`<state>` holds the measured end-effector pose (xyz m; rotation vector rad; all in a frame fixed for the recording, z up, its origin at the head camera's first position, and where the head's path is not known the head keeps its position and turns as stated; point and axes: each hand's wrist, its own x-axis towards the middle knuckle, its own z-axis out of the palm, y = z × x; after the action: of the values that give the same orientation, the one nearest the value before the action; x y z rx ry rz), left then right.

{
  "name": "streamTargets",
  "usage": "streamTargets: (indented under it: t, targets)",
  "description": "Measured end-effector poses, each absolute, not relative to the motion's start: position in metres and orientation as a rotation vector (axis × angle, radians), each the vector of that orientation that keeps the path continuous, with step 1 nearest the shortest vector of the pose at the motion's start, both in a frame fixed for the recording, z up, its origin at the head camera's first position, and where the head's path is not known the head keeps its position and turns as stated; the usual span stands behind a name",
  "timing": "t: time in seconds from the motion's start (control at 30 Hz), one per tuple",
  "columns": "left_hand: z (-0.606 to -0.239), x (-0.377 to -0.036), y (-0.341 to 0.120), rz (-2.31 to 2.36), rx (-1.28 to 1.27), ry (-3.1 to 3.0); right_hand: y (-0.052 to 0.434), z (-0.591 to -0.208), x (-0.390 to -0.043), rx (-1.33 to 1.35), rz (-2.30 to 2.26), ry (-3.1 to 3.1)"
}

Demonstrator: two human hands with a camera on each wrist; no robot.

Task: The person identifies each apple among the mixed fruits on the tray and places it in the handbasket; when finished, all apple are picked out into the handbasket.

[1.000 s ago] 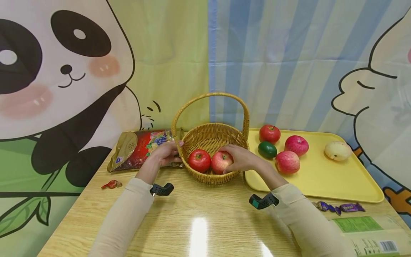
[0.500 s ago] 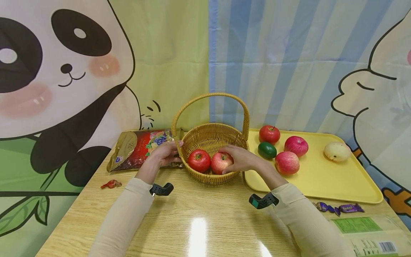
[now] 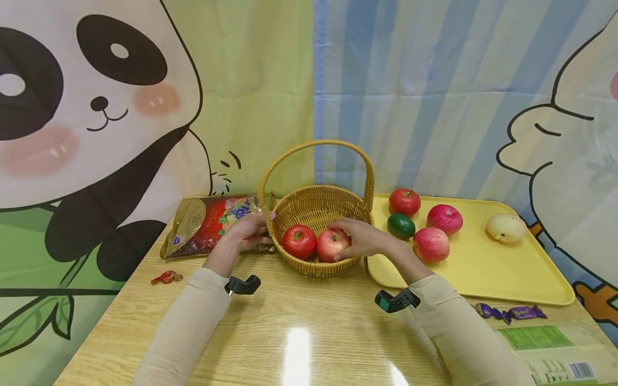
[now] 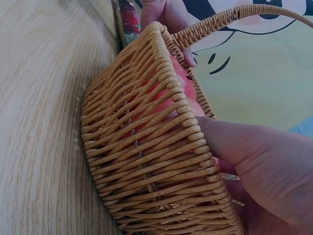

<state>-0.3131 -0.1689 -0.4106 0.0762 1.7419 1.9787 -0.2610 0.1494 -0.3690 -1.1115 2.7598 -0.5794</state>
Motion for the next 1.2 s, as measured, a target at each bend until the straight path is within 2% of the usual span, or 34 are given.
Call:
streamTargets:
  t: [0.5,0.9,1.2]
  targets:
    - [-0.410,-0.311,-0.171,1.984,0.047,1.733,0.174,-0.352,-0.250,-1.031,-0.759,2.796]
    - [-0.408,-0.314,-0.169,1.975,0.058,1.736,0.270,-0.333,-0.234,-0.866,-0.877,2.915]
    - [-0.407,-0.315,-0.169,1.983,0.044,1.725,0.335,-0.344,-0.224,-0.719,-0.827,2.966]
